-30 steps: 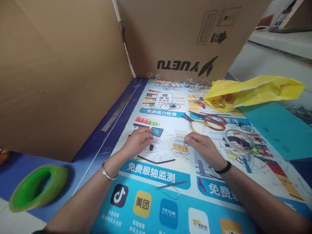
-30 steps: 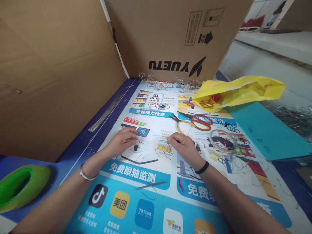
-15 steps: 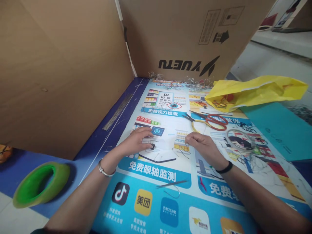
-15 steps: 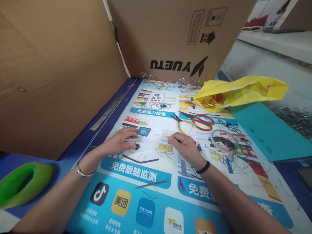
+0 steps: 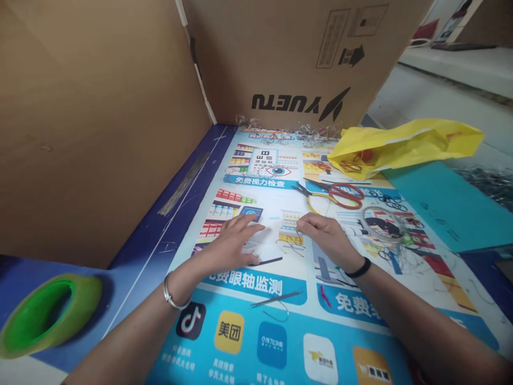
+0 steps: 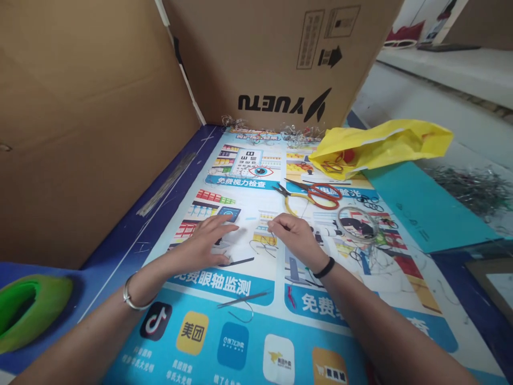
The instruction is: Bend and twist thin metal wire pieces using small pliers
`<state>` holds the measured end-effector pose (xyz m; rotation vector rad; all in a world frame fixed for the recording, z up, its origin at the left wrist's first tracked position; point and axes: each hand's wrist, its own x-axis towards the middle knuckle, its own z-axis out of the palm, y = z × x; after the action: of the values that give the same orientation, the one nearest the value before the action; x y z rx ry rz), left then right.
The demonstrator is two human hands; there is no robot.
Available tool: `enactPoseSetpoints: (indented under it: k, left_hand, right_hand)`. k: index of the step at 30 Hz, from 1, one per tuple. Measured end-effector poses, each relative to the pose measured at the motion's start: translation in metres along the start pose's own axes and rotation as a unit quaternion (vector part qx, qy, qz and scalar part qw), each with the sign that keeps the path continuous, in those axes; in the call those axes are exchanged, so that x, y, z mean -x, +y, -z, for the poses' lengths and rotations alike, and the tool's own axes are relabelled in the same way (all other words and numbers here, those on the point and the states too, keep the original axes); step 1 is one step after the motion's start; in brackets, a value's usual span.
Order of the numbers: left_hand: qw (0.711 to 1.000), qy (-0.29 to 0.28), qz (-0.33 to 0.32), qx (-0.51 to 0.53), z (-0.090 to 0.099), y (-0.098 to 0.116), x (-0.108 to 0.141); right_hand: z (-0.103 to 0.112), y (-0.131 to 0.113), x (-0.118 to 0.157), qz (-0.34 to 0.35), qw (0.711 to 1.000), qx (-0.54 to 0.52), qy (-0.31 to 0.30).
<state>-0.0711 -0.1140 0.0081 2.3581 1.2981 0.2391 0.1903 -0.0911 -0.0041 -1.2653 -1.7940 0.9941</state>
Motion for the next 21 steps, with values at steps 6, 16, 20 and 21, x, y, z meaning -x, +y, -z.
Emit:
enactPoseSetpoints:
  k: [6, 16, 20, 21]
  left_hand:
    - [0.998, 0.043, 0.001, -0.053, -0.002, 0.001, 0.0]
    - [0.987, -0.023, -0.105, -0.12, -0.008, 0.033, -0.007]
    - [0.985, -0.003, -0.119, -0.129, -0.004, 0.033, -0.007]
    - [0.984, -0.001, -0.124, -0.128, -0.004, 0.037, -0.008]
  right_hand:
    - [-0.001, 0.0, -0.001, 0.003, 1.0, -0.01, 0.002]
    - [-0.002, -0.001, -0.002, 0.009, 1.0, -0.02, 0.018]
    - [-0.002, -0.001, -0.002, 0.009, 0.999, -0.019, 0.023]
    - [-0.002, -0.001, -0.002, 0.011, 0.999, -0.018, 0.024]
